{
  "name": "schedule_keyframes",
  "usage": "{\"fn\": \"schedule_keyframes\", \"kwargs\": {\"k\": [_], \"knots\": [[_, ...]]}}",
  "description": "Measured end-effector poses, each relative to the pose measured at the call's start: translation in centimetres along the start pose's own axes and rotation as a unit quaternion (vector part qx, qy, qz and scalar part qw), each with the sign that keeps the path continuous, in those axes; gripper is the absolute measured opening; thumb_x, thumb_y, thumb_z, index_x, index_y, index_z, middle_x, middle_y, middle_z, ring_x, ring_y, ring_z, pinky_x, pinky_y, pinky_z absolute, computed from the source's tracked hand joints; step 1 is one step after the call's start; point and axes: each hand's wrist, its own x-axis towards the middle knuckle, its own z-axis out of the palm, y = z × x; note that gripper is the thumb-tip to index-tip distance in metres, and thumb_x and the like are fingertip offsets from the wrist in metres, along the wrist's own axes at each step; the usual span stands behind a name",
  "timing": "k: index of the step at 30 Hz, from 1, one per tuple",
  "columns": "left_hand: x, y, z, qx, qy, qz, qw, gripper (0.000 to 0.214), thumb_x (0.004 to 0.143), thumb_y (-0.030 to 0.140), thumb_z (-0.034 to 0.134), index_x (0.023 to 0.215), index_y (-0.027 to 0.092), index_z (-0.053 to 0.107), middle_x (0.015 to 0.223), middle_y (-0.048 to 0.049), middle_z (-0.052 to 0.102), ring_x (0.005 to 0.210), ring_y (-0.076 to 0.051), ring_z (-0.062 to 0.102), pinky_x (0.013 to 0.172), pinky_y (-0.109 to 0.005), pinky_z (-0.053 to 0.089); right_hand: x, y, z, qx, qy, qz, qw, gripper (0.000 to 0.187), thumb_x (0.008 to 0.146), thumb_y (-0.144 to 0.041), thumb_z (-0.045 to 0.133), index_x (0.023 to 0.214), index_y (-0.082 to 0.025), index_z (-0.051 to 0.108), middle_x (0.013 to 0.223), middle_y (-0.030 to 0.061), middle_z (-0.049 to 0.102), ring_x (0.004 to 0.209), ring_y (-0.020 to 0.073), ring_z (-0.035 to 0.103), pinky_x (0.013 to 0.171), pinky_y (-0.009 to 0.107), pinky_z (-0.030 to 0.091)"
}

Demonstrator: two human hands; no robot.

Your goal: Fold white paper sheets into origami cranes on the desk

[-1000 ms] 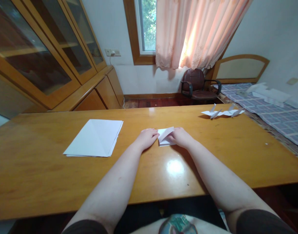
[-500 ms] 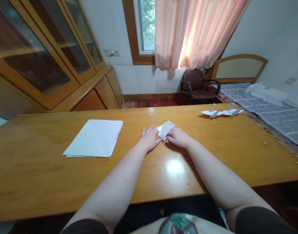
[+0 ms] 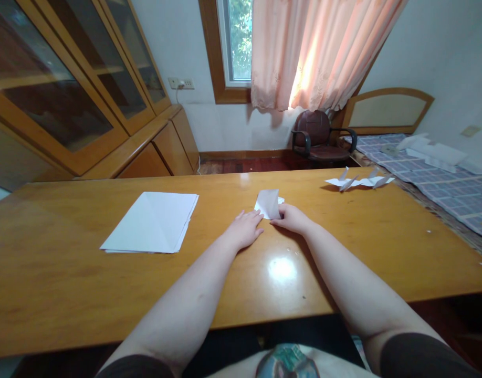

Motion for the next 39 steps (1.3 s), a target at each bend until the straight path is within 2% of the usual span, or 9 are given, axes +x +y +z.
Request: {"fn": "schedule_keyframes", "kwargs": {"k": [5,9,15,23,31,39], "knots": [[-0.1,-0.4,0.1,-0.007,-0.014,0.007,1.0,0.051,0.09,0.038,0.046,0.139,0.024,0.042,0.151,-0.0102,0.033,0.137,-0.025,0.033,0.114,-0.052,0.017,0.3,0.0,0.2,0.012,0.009,-0.03,0.999,0.008,0.075,-0.02,0.066,0.077,-0.019,0.073,0.089,0.0032,0.071,0.08,0.0187,0.062,0.077,0.029,0.045],[-0.2,-0.6,0.2,-0.008,-0.025,0.013,1.0,0.053,0.091,0.039,0.045,0.142,0.029,0.038,0.154,-0.0085,0.027,0.138,-0.026,0.031,0.113,-0.054,0.017,0.6,0.3,0.6,0.04,0.015,-0.055,0.998,0.013,0.079,-0.021,0.062,0.083,-0.021,0.074,0.098,0.0036,0.07,0.088,0.0187,0.062,0.083,0.03,0.043],[-0.2,-0.4,0.0,-0.012,-0.038,0.012,0.999,0.052,0.091,0.041,0.044,0.142,0.033,0.037,0.155,-0.0065,0.024,0.139,-0.026,0.028,0.113,-0.056,0.015,0.6,0.6,0.6,-0.003,0.019,-0.04,0.999,0.014,0.081,-0.028,0.063,0.087,-0.02,0.073,0.09,0.0052,0.071,0.086,0.0194,0.06,0.082,0.031,0.042],[-0.4,-0.2,-0.5,-0.014,-0.04,0.015,0.999,0.052,0.091,0.039,0.045,0.142,0.032,0.037,0.155,-0.0063,0.024,0.139,-0.026,0.028,0.113,-0.056,0.016,0.3,0.4,-0.3,-0.015,0.017,-0.021,1.0,0.022,0.085,-0.033,0.056,0.077,-0.017,0.067,0.073,0.002,0.064,0.071,0.0152,0.053,0.068,0.025,0.038],[-0.4,0.2,-0.3,-0.008,-0.032,0.012,0.999,0.056,0.089,0.042,0.047,0.143,0.033,0.035,0.154,-0.0078,0.026,0.14,-0.028,0.025,0.112,-0.056,0.016,0.3,-0.2,-0.5,0.0,0.007,-0.016,1.0,0.025,0.085,-0.036,0.054,0.078,-0.015,0.067,0.075,0.0023,0.064,0.072,0.0155,0.053,0.067,0.025,0.038],[-0.4,0.2,-0.2,-0.016,-0.028,0.017,0.999,0.055,0.088,0.044,0.047,0.14,0.03,0.04,0.153,-0.0081,0.029,0.14,-0.027,0.027,0.113,-0.052,0.019,0.4,0.9,-0.1,0.01,0.024,-0.011,1.0,0.026,0.086,-0.034,0.052,0.082,-0.015,0.069,0.082,0.0048,0.068,0.075,0.0174,0.057,0.072,0.027,0.041]]}}
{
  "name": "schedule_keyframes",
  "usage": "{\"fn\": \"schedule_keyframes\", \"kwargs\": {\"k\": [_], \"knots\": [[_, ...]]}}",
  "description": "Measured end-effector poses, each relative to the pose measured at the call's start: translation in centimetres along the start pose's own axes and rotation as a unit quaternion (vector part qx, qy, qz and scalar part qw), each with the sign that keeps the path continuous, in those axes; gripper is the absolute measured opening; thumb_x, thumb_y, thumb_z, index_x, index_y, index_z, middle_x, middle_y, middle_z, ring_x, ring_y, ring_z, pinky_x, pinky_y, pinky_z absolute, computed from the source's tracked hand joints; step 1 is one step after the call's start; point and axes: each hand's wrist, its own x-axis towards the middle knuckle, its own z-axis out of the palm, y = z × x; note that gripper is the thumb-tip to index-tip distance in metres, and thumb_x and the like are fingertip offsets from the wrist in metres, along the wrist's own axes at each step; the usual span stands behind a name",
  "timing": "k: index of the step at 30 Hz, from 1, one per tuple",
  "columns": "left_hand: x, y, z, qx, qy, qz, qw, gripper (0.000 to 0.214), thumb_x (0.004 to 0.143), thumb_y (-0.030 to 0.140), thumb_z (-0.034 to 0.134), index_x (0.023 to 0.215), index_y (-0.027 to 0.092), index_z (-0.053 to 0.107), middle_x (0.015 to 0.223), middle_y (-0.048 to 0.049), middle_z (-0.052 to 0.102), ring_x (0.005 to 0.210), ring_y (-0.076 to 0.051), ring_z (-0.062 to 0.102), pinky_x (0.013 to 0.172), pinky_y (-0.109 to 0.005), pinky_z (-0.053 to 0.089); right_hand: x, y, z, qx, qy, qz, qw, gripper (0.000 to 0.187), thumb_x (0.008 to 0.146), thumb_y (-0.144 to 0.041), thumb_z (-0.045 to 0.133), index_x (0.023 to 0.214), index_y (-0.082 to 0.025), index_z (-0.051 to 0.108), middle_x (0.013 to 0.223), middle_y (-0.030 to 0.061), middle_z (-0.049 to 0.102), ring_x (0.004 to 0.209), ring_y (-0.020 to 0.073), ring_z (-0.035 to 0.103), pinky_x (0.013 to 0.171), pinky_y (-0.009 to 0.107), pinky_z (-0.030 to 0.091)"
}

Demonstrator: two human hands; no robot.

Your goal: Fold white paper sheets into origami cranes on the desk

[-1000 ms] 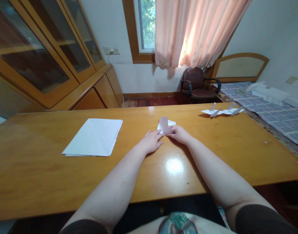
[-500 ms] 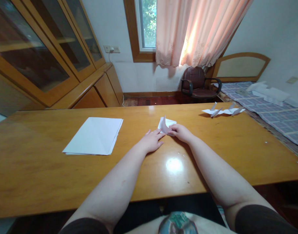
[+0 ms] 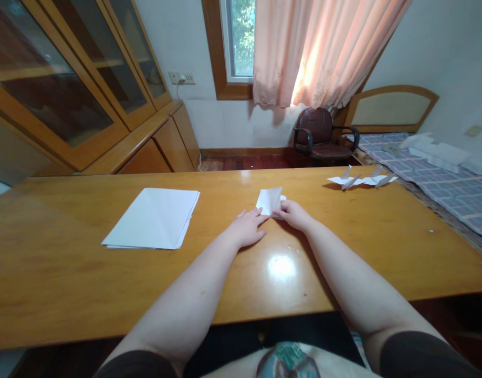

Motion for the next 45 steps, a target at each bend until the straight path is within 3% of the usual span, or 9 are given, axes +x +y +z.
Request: {"fn": "schedule_keyframes", "kwargs": {"k": [11,18,23,26,30,37,42,45], "knots": [[0.0,-0.1,0.0,0.011,0.005,-0.002,1.0,0.057,0.088,0.048,0.047,0.141,0.031,0.039,0.153,-0.0084,0.029,0.139,-0.027,0.028,0.113,-0.052,0.018,-0.1,-0.7,0.0,0.022,0.004,0.022,1.0,0.029,0.087,-0.036,0.05,0.082,-0.015,0.069,0.078,0.003,0.068,0.071,0.0163,0.056,0.068,0.026,0.04],[0.0,-0.3,-0.3,-0.003,0.014,0.009,1.0,0.057,0.086,0.047,0.051,0.14,0.033,0.039,0.151,-0.0056,0.034,0.138,-0.027,0.031,0.112,-0.051,0.019,-0.2,-2.2,0.5,-0.113,0.046,0.054,0.991,0.037,0.09,-0.042,0.048,0.07,-0.017,0.066,0.067,0.0037,0.064,0.06,0.0136,0.05,0.057,0.025,0.031],[0.2,-0.3,-0.6,-0.024,0.074,-0.019,0.997,0.053,0.082,0.044,0.058,0.13,0.024,0.047,0.13,-0.0088,0.057,0.12,-0.028,0.05,0.109,-0.049,0.028,-0.5,-4.2,0.8,-0.176,0.004,-0.012,0.984,0.043,0.092,-0.046,0.045,0.068,-0.017,0.067,0.064,0.0054,0.063,0.06,0.0142,0.05,0.06,0.026,0.032],[0.3,-0.4,-0.6,-0.036,0.092,-0.03,0.995,0.052,0.082,0.045,0.059,0.128,0.022,0.049,0.127,-0.0102,0.058,0.118,-0.027,0.052,0.108,-0.045,0.03,-0.5,-4.8,0.8,-0.172,-0.03,-0.073,0.982,0.037,0.09,-0.043,0.05,0.07,-0.017,0.068,0.069,0.0073,0.064,0.069,0.0172,0.055,0.069,0.028,0.037],[0.5,-0.8,-0.5,-0.042,0.085,-0.014,0.995,0.042,0.083,0.042,0.06,0.121,0.024,0.057,0.122,-0.008,0.059,0.114,-0.025,0.054,0.102,-0.04,0.038,-0.6,-4.9,0.7,-0.101,-0.054,-0.125,0.985,0.032,0.085,-0.046,0.059,0.087,-0.016,0.071,0.09,0.0105,0.067,0.085,0.0209,0.06,0.079,0.031,0.042],[1.0,-2.1,0.0,-0.067,0.099,0.005,0.993,0.048,0.08,0.044,0.064,0.122,0.022,0.059,0.133,-0.0087,0.053,0.121,-0.025,0.049,0.102,-0.037,0.04,-1.0,-4.6,0.2,-0.037,-0.076,-0.112,0.99,0.025,0.078,-0.038,0.067,0.095,-0.019,0.069,0.104,0.0082,0.067,0.096,0.0226,0.06,0.085,0.032,0.043],[1.1,-2.0,0.1,-0.072,0.121,0.005,0.99,0.043,0.083,0.045,0.059,0.119,0.021,0.061,0.127,-0.0082,0.057,0.116,-0.024,0.052,0.1,-0.036,0.041,-0.9,-4.1,0.6,-0.085,-0.06,-0.051,0.993,0.024,0.086,-0.037,0.056,0.087,-0.016,0.068,0.084,0.0069,0.067,0.078,0.0187,0.059,0.072,0.028,0.043],[1.0,-1.7,-0.1,-0.085,0.127,0.019,0.988,0.037,0.083,0.044,0.059,0.111,0.021,0.064,0.118,-0.0073,0.062,0.109,-0.023,0.056,0.096,-0.034,0.044,-0.8,-3.8,1.0,-0.089,-0.027,-0.024,0.995,0.023,0.087,-0.036,0.055,0.093,-0.018,0.067,0.088,0.0066,0.068,0.078,0.018,0.059,0.071,0.028,0.041]]}}
